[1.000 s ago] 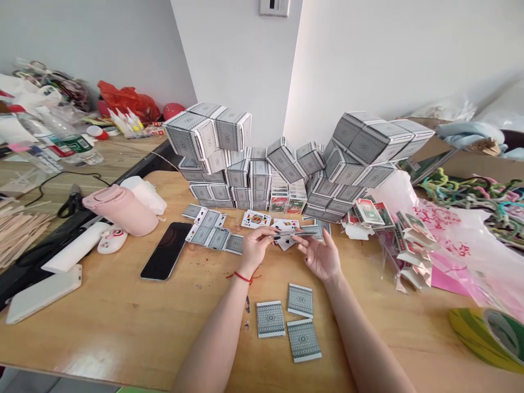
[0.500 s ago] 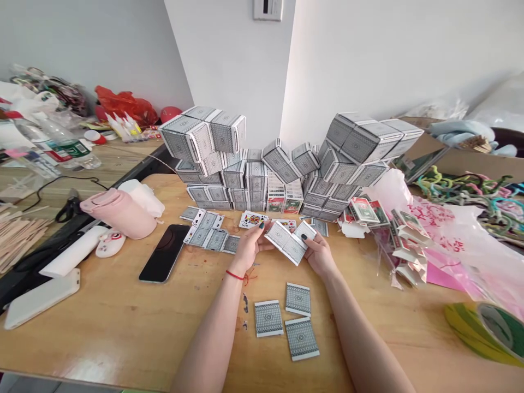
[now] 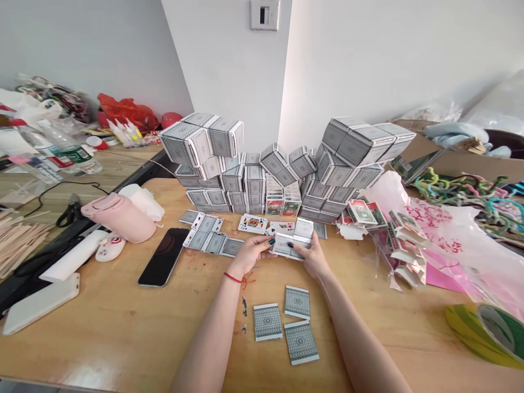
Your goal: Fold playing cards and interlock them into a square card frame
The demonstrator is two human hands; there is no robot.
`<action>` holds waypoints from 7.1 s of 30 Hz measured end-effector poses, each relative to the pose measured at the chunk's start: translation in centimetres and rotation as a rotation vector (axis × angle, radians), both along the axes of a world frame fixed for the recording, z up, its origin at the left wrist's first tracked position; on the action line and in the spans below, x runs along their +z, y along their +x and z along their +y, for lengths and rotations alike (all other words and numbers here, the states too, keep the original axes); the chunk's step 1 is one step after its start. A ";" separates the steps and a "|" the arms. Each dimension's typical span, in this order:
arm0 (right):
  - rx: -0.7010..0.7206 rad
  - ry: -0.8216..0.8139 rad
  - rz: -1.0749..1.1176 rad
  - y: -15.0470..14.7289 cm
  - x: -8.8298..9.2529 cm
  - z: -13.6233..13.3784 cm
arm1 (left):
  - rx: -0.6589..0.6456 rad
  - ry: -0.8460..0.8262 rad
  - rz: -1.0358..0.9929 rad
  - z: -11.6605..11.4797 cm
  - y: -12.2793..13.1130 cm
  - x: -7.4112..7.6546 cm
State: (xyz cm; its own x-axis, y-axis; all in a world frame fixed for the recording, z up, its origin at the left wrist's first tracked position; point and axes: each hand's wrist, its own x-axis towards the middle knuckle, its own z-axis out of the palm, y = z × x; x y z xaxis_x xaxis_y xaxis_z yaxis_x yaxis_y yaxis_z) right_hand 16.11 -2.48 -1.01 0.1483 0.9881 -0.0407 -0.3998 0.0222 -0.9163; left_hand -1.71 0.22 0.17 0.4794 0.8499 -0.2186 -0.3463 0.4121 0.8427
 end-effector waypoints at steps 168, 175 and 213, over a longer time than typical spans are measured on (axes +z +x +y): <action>0.288 -0.041 -0.273 3.1 -0.6 0.5 | 0.745 0.602 0.824 1.2 -1.4 -1.0; 0.307 -0.067 -0.244 3.4 -0.7 0.6 | 0.738 0.603 0.813 1.2 -1.4 -1.0; 0.220 -0.105 -0.343 3.3 -0.2 0.0 | 0.643 0.636 0.813 1.1 -1.3 -1.0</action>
